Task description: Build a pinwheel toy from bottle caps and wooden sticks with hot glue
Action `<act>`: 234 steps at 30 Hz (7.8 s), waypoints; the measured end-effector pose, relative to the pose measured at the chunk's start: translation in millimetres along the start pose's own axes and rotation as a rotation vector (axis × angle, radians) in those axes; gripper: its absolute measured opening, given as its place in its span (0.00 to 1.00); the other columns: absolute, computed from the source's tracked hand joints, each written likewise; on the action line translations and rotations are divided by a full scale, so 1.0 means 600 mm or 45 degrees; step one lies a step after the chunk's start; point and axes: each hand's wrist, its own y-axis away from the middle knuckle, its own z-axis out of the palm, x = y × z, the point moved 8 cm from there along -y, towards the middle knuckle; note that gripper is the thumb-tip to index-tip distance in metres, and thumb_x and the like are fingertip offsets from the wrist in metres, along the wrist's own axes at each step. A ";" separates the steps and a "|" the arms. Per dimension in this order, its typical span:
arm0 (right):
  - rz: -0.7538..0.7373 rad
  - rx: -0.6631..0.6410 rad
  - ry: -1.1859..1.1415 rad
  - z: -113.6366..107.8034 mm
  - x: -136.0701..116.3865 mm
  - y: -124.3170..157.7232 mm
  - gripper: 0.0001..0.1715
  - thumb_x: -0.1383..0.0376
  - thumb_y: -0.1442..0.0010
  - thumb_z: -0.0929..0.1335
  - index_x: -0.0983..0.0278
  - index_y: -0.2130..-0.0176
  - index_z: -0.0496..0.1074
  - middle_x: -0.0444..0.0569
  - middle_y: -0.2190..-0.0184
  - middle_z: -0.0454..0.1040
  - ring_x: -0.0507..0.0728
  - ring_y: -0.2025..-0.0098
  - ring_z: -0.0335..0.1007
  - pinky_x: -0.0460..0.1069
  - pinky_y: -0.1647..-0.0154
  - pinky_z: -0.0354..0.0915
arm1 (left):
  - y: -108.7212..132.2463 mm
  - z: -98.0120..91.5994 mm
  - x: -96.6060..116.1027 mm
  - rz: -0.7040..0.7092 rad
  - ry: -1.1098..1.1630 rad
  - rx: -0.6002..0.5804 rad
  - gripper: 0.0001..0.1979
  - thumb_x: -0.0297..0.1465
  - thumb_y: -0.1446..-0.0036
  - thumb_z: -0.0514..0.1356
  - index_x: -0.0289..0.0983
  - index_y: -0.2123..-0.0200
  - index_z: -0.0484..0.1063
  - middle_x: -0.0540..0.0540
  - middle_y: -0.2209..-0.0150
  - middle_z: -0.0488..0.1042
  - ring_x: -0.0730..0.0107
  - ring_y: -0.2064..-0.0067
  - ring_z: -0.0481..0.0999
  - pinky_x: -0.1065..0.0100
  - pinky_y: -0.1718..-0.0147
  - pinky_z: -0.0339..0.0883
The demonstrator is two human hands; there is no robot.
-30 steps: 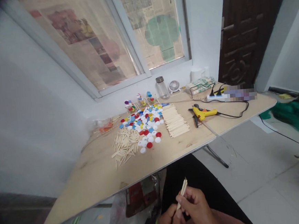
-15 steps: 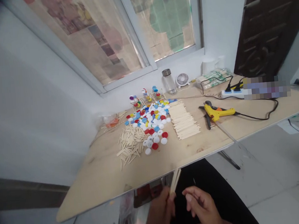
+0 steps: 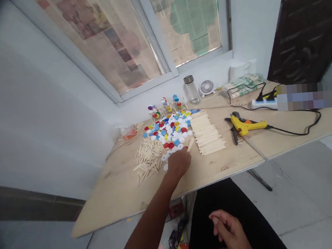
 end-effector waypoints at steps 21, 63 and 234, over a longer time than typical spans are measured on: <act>0.019 -0.047 0.057 -0.003 0.019 -0.004 0.31 0.40 0.48 0.65 0.63 0.63 0.77 0.46 0.79 0.70 0.52 0.78 0.63 0.46 0.76 0.61 | -0.039 0.021 -0.004 -0.072 0.013 0.040 0.16 0.34 0.38 0.49 0.31 0.59 0.74 0.34 0.62 0.77 0.54 0.57 0.77 0.62 0.63 0.67; -0.653 -0.262 0.790 0.110 -0.262 -0.182 0.18 0.58 0.38 0.60 0.64 0.71 0.71 0.43 0.79 0.68 0.51 0.75 0.61 0.45 0.74 0.56 | 0.047 0.016 -0.223 -0.330 0.665 0.724 0.11 0.29 0.43 0.53 0.38 0.60 0.73 0.45 0.64 0.77 0.63 0.61 0.75 0.64 0.58 0.64; -0.758 -0.186 0.876 0.112 -0.273 -0.169 0.15 0.61 0.38 0.61 0.64 0.71 0.71 0.42 0.80 0.65 0.51 0.77 0.59 0.45 0.75 0.52 | 0.033 0.024 -0.159 0.210 0.316 0.623 0.13 0.24 0.47 0.56 0.40 0.60 0.75 0.43 0.57 0.75 0.55 0.50 0.69 0.55 0.50 0.60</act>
